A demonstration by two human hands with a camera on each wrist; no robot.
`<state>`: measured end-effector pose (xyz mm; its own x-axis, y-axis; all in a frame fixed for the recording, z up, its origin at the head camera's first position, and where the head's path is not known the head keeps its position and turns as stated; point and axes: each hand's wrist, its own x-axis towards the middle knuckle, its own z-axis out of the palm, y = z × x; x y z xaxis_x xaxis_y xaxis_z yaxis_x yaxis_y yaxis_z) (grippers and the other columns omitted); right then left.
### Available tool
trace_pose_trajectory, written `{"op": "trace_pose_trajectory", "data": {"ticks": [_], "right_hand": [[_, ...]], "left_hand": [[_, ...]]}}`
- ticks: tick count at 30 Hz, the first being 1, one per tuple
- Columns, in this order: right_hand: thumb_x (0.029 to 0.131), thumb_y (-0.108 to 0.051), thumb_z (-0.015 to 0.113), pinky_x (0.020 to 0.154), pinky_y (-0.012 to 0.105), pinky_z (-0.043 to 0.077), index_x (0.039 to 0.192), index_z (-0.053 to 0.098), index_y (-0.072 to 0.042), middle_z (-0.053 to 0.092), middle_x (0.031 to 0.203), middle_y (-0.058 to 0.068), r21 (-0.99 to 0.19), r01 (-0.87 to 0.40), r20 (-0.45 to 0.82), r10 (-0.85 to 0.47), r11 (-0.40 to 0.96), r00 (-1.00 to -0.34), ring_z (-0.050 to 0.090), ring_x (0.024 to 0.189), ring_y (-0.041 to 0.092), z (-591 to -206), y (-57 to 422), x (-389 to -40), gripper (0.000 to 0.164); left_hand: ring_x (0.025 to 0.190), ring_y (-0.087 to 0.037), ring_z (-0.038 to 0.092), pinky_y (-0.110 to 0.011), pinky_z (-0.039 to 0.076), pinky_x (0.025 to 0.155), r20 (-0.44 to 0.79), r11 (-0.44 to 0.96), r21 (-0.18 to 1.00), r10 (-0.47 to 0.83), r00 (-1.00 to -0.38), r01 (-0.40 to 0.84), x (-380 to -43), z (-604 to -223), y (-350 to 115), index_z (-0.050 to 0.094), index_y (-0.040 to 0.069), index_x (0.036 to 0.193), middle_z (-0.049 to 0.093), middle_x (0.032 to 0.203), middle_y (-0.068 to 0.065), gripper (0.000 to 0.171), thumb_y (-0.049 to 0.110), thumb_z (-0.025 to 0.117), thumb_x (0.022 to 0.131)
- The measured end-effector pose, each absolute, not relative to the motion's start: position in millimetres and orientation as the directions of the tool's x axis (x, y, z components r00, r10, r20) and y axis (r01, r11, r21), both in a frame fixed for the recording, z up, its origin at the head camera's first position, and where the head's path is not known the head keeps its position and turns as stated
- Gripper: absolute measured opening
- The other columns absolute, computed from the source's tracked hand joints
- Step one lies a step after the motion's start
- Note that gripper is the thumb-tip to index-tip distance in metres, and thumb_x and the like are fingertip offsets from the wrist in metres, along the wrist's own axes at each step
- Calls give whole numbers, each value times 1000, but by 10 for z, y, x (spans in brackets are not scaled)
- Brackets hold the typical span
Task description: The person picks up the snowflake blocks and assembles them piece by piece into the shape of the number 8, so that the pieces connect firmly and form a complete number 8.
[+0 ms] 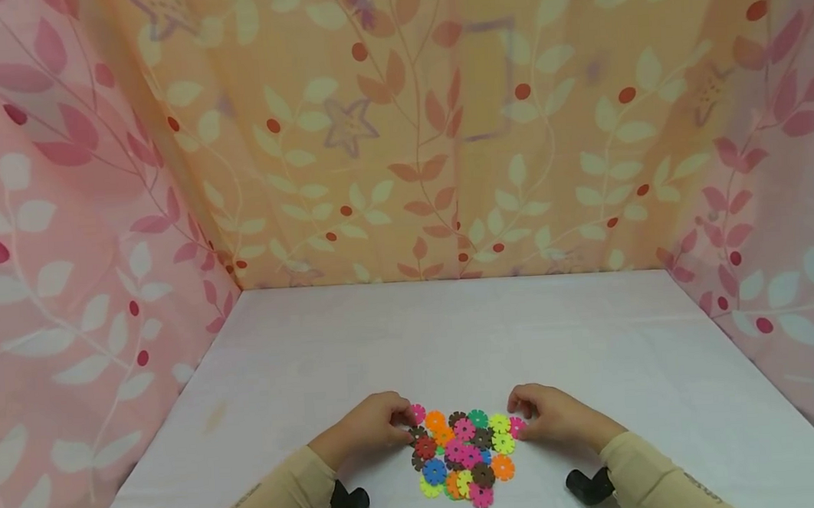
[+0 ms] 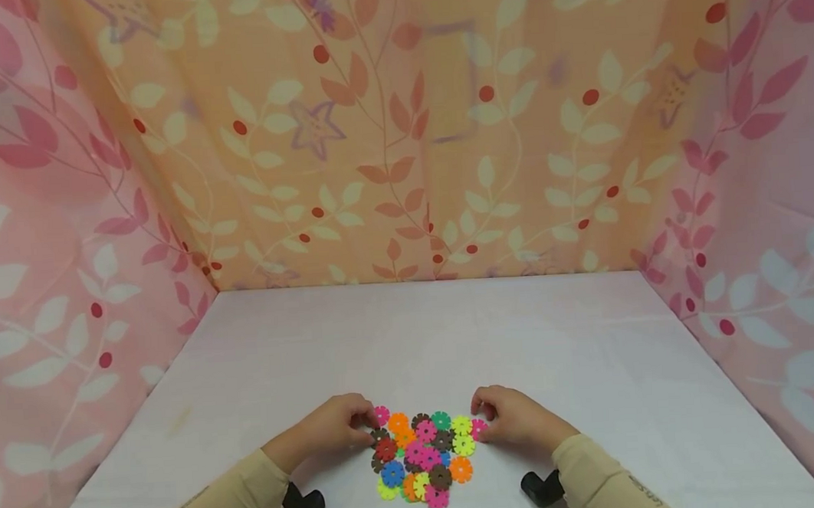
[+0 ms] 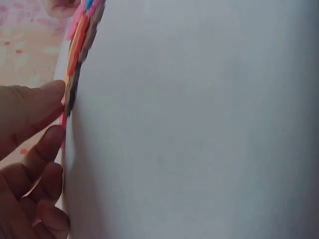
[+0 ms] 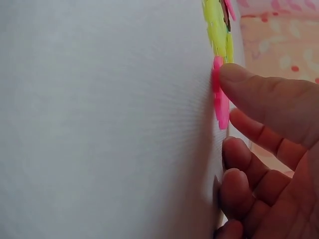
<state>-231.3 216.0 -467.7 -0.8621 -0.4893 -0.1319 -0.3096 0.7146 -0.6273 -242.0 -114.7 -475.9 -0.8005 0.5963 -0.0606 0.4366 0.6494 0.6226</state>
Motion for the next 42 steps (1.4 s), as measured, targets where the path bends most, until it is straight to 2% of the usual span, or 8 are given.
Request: {"op": "trace_pose_trajectory", "data": {"ticks": [6, 10, 14, 20, 26, 31, 35, 42], "right_hand": [[71, -17, 76, 61, 26, 36, 83, 55, -18, 47, 79, -1, -620, -350, -106, -517, 702, -849, 43, 75, 15, -4672, 2167, -2306, 24], [71, -15, 76, 63, 26, 37, 83, 55, -18, 47, 81, -1, -631, -320, -134, -505, 707, -852, 43, 77, 16, -4663, 2163, -2293, 24], [71, -13, 76, 63, 27, 37, 84, 54, -16, 48, 82, 0, -645, -283, -166, -491, 710, -855, 44, 78, 18, -4649, 2146, -2260, 26], [72, -11, 75, 58, 27, 37, 84, 51, -16, 49, 77, -1, -661, -284, -151, -493, 695, -857, 45, 73, 17, -4629, 2129, -2228, 28], [77, -11, 71, 57, 25, 39, 82, 57, -16, 51, 71, -4, -658, -275, -147, -478, 701, -866, 46, 69, 14, -4582, 2150, -2245, 16], [82, -14, 67, 59, 23, 43, 80, 63, -14, 57, 73, -6, -699, -268, -115, -474, 663, -873, 50, 69, 13, -4477, 2133, -2250, 4], [85, -20, 65, 63, 22, 49, 81, 66, -16, 63, 79, -7, -738, -275, -60, -466, 616, -883, 56, 70, 14, -4377, 2044, -2232, 5], [85, -23, 65, 63, 22, 50, 82, 67, -17, 63, 79, -7, -752, -315, 29, -449, 578, -893, 58, 70, 14, -4288, 1815, -2185, 7]], "left_hand": [[73, -6, 48, -22, 44, 70, -63, 673, 583, 595, -801, 454, -2408, -4755, -1110, 63, 20, 83, 55, 81, 13, 17, 21, 77, 73], [73, -6, 47, -23, 44, 71, -87, 683, 591, 584, -807, 430, -2405, -4748, -1102, 61, 20, 82, 54, 80, 12, 21, 22, 78, 71], [71, -7, 47, -22, 43, 67, -107, 684, 610, 571, -814, 399, -2399, -4757, -1096, 58, 20, 80, 53, 77, 10, 23, 21, 79, 70], [64, -8, 49, -22, 44, 59, -121, 674, 661, 530, -839, 330, -2403, -4769, -1122, 56, 22, 80, 54, 70, 8, 22, 13, 75, 73], [64, -9, 48, -22, 43, 56, -142, 665, 697, 493, -858, 267, -2424, -4705, -1124, 60, 19, 80, 54, 70, 7, 10, 15, 69, 80], [61, -11, 54, -24, 47, 55, -138, 556, 813, 475, -869, 175, -2380, -4629, -1041, 61, 13, 76, 59, 69, 4, 11, 19, 66, 84], [63, -16, 62, -30, 54, 60, -166, 405, 913, 459, -873, 40, -2320, -4590, -913, 62, 7, 79, 63, 72, -3, 12, 17, 67, 83], [68, -18, 63, -31, 54, 63, -217, 353, 933, 420, -881, -61, -2301, -4582, -728, 64, 7, 83, 65, 76, -4, 12, 18, 65, 85]]}}
